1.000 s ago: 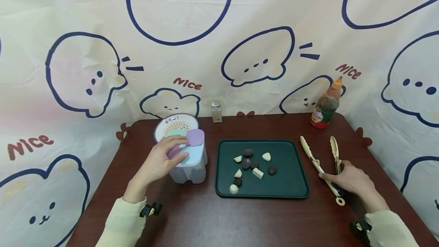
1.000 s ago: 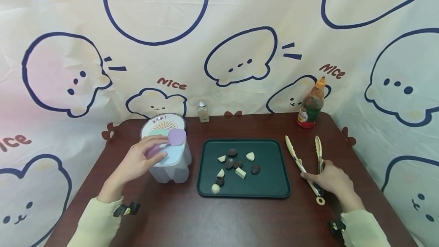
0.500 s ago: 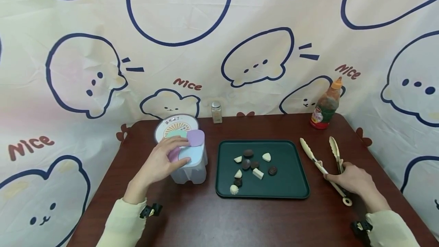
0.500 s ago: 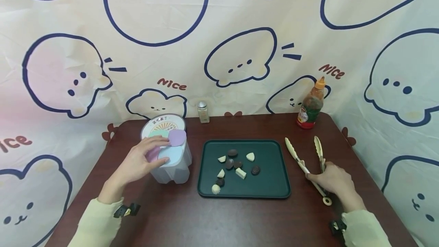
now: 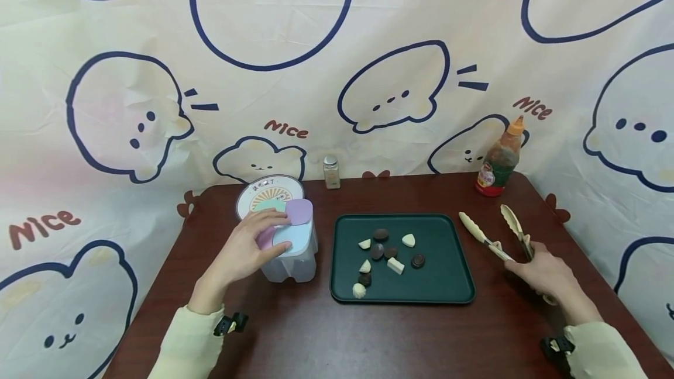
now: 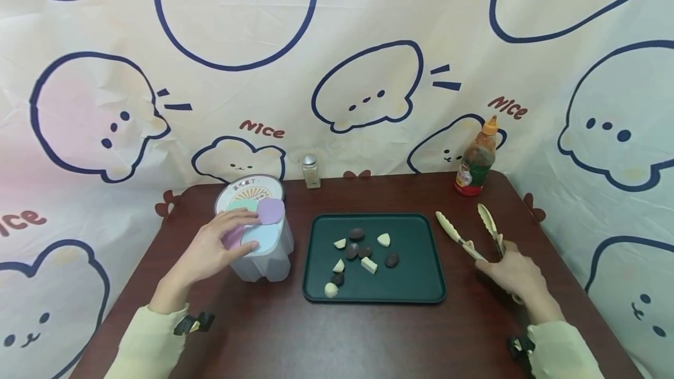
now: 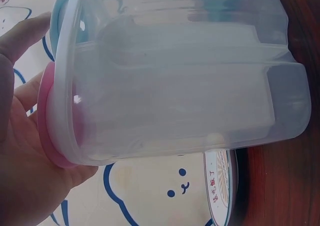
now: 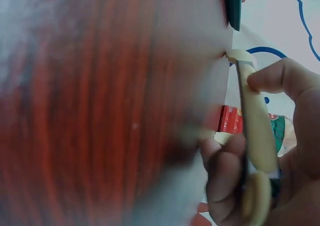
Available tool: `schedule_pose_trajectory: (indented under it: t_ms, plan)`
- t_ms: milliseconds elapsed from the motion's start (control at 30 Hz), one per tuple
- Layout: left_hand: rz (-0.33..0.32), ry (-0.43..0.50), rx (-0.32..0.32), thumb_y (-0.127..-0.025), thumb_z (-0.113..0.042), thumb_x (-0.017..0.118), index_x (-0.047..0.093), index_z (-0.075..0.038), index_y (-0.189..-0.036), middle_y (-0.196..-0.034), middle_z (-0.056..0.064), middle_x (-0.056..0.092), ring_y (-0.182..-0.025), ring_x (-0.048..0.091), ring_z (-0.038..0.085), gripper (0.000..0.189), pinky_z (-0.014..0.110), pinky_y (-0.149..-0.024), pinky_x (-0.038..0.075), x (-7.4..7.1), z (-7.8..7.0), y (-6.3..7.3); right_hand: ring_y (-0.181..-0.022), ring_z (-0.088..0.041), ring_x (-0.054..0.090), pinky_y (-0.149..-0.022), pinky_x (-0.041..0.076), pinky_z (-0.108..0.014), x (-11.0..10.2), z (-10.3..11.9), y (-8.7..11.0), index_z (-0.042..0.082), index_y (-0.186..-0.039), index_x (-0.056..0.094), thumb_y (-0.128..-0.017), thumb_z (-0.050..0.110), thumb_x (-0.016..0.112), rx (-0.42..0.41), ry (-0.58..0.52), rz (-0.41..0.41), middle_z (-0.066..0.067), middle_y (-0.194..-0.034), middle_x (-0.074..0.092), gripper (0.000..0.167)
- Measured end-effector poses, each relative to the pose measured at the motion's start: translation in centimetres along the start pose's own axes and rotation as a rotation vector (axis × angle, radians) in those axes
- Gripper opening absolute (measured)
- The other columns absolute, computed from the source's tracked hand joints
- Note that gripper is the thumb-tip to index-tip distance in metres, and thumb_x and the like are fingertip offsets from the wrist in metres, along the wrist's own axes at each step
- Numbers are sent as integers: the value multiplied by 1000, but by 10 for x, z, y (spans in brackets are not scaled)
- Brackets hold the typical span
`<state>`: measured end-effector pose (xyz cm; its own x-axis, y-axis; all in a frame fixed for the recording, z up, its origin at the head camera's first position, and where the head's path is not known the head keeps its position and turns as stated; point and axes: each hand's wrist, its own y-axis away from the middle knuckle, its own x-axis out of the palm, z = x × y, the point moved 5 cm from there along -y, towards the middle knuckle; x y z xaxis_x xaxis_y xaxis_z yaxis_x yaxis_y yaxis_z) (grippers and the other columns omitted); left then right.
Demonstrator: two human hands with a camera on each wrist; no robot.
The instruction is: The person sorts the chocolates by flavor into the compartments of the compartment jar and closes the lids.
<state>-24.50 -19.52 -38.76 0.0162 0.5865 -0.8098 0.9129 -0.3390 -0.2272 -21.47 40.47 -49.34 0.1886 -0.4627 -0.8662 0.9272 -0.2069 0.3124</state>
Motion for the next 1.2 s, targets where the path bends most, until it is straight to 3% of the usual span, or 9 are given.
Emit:
schedule_pose_trajectory:
  t_ms: [133,200,300,433,567,833,933,1067,1200]
  plan:
    - [1,-5,7,-83,-43,77,66,-28,-128,-143,1,58,-140,44,28,49,65,-113,32,-1,0,0,-105,-58,54,-76,49,-61,-4,-1,1,-19,-146,20,-85,80,48,-22,48,-70,-46,-132,45,120]
    - [1,-6,8,-84,-44,77,66,-28,-128,-143,1,58,-140,45,28,48,64,-113,33,-1,1,0,-101,-55,57,-73,48,-60,-5,-3,1,-19,-145,24,-84,82,46,-23,52,-83,-42,-124,53,119]
    - [2,-3,4,-84,-44,77,66,-27,-128,-143,1,58,-139,45,28,48,64,-112,33,-1,1,0,-85,-42,62,-63,48,-49,-6,-3,2,-15,-142,31,-85,81,46,-32,47,-105,-30,-105,64,113]
    - [1,-1,2,-84,-43,77,66,-27,-128,-143,2,58,-139,45,28,48,65,-112,34,-1,2,0,-79,-32,59,-58,43,-42,-7,-2,4,-8,-136,39,-85,80,48,-46,36,-142,-17,-94,64,102]
    - [1,-4,6,-84,-43,77,66,-27,-128,-143,2,58,-138,46,29,48,65,-111,35,0,2,0,-82,-35,59,-59,44,-44,-9,1,7,-7,-132,42,-85,79,49,-68,42,-179,-17,-95,63,98]
    - [0,-8,8,-85,-41,77,66,-27,-128,-143,2,58,-139,45,29,47,64,-111,35,0,2,0,-83,-37,63,-66,49,-50,-12,15,8,-16,-136,41,-87,76,50,-122,50,-230,-18,-90,68,105]
    - [1,-7,8,-85,-41,77,66,-26,-128,-143,2,58,-139,45,29,47,65,-112,35,0,2,0,-80,-34,62,-62,47,-45,-13,20,9,-12,-135,45,-85,77,53,-140,45,-244,-14,-87,66,102]
    - [0,-1,10,-85,-42,77,66,-26,-128,-143,2,58,-140,45,29,47,64,-113,34,0,1,0,-81,-31,62,-57,43,-39,-14,26,11,-6,-138,43,-85,77,53,-151,42,-258,-17,-97,69,99]
    - [-4,4,10,-84,-43,77,67,-27,-127,-143,1,58,-140,45,28,46,64,-113,33,0,1,0,-84,-37,64,-56,46,-44,-17,33,12,-3,-141,42,-86,76,52,-170,49,-286,-25,-109,68,98]
